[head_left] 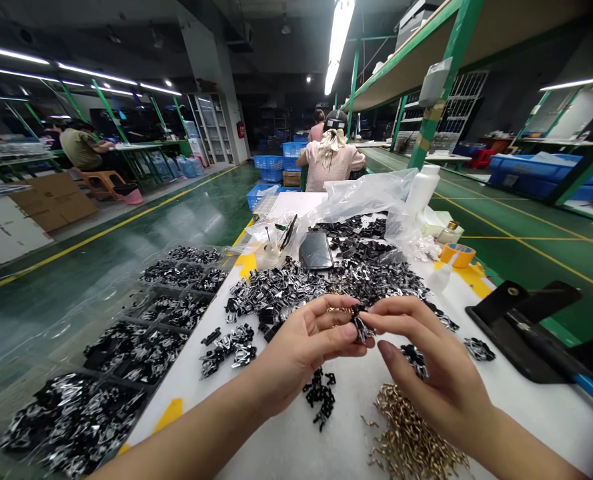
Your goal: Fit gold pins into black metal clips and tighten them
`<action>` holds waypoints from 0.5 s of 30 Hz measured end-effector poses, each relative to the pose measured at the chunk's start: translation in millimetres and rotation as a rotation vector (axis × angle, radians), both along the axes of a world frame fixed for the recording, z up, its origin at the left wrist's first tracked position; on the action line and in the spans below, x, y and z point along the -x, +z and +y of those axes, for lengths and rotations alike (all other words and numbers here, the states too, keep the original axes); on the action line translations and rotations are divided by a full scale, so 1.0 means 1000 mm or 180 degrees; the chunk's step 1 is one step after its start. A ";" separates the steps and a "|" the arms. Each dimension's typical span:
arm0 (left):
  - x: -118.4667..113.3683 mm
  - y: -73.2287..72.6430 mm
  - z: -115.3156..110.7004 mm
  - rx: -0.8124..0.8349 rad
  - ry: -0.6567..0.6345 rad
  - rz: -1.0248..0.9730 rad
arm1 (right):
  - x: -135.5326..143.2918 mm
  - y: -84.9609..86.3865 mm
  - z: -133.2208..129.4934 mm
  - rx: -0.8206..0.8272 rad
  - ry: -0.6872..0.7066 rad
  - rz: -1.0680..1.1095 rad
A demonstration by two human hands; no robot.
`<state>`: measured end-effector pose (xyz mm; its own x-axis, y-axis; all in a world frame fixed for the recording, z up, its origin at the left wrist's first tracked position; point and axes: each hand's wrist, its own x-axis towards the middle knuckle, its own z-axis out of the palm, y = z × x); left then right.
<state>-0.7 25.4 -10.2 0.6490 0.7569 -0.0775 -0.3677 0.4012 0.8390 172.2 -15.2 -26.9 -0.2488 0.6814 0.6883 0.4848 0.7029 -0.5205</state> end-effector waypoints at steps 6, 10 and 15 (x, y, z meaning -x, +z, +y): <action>-0.001 -0.001 0.000 -0.0375 0.0161 0.0339 | 0.003 0.000 0.000 -0.0091 0.0031 -0.0058; -0.001 0.003 -0.003 -0.0788 0.0287 0.0826 | 0.004 -0.001 0.000 0.0023 0.0000 0.0065; 0.001 0.003 -0.007 -0.2083 0.1062 0.1459 | 0.004 -0.003 0.002 0.0312 0.0105 0.0281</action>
<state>-1.7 18.4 -6.9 0.3964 0.8860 0.2407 0.0509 -0.2829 0.9578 168.5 -13.2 -29.5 -0.2137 0.7389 0.6390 0.4115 0.6614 -0.6271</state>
